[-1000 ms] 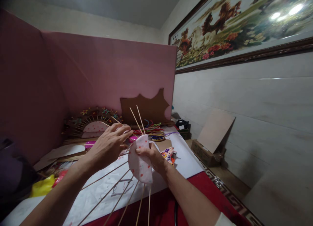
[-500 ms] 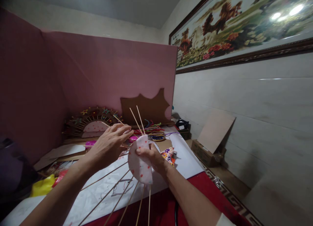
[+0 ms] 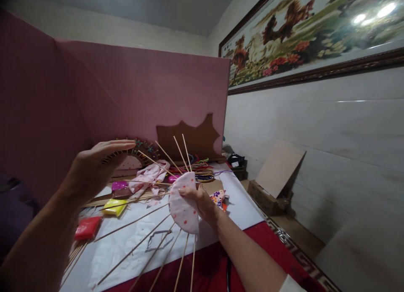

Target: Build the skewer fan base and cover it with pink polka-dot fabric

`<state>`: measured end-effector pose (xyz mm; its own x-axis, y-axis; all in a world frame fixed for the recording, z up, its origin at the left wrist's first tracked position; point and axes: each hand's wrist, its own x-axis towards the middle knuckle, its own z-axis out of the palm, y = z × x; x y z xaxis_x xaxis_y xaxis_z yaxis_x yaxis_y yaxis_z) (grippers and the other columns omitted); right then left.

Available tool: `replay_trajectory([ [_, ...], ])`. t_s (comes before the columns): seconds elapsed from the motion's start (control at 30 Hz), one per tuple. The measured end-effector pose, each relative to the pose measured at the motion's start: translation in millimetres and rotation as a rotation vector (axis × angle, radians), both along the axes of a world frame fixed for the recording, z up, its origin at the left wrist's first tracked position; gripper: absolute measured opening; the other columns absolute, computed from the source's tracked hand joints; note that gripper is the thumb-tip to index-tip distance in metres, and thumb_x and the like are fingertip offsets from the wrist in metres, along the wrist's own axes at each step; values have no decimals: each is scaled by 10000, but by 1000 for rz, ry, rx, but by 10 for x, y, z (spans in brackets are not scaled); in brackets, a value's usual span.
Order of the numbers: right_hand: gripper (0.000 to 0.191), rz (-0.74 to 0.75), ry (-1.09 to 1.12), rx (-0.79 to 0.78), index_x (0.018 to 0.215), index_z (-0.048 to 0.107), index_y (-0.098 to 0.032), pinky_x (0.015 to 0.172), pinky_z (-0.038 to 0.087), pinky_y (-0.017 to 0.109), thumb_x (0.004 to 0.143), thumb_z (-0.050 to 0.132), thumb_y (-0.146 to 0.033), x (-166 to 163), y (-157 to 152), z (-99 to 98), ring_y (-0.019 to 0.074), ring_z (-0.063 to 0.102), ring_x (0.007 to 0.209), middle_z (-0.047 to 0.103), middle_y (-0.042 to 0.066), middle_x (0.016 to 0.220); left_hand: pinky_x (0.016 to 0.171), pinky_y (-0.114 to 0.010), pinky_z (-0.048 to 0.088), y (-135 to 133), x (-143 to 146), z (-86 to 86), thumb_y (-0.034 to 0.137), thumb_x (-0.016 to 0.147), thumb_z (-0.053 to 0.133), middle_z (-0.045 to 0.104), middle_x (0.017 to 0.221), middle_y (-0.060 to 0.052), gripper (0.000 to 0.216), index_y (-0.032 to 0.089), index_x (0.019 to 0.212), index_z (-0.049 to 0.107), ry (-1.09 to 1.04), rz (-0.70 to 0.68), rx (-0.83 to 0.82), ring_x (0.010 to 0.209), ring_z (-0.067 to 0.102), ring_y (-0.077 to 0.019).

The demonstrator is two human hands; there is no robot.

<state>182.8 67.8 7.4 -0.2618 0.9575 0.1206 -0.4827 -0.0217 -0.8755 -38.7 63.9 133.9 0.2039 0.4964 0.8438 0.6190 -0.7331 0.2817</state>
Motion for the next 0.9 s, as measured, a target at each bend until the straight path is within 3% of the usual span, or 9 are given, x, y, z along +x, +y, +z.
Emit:
replay_trajectory([
  [0.1,145,6,8,-11,684,561,-167,467,384,221,613,653,-254,4,-19,10,97,477,450,540,-25,542,856,-365,457,9,-102,16,361,714,607,663,1037,-68,323,194,987,650,-173,-39,-302,952,598,-208],
  [0.2,142,15,29,-35,701,559,-176,468,395,232,639,625,-286,9,-40,18,112,494,468,563,-7,563,693,-354,523,15,-167,13,432,609,680,689,949,-82,440,194,978,649,-339,-106,-611,816,643,-220],
  [0.3,164,24,60,-57,716,553,-182,473,405,240,639,623,-309,17,-48,24,116,498,473,567,-2,578,610,-332,528,28,-215,11,438,548,712,705,796,-68,387,209,859,685,-261,-168,-759,730,651,-217],
  [0.5,153,32,59,-49,701,555,-178,461,399,243,640,623,-301,28,-27,7,119,497,462,559,0,567,570,-303,496,95,-249,-18,400,576,693,680,632,-58,206,205,642,693,-184,-164,-781,603,622,-180],
  [0.9,252,10,77,-3,744,588,-159,519,419,236,571,737,-265,-20,38,-67,120,535,528,594,-5,626,539,-320,504,238,-207,-168,338,581,686,659,581,-47,147,198,623,684,-169,-123,-687,591,622,-195],
])
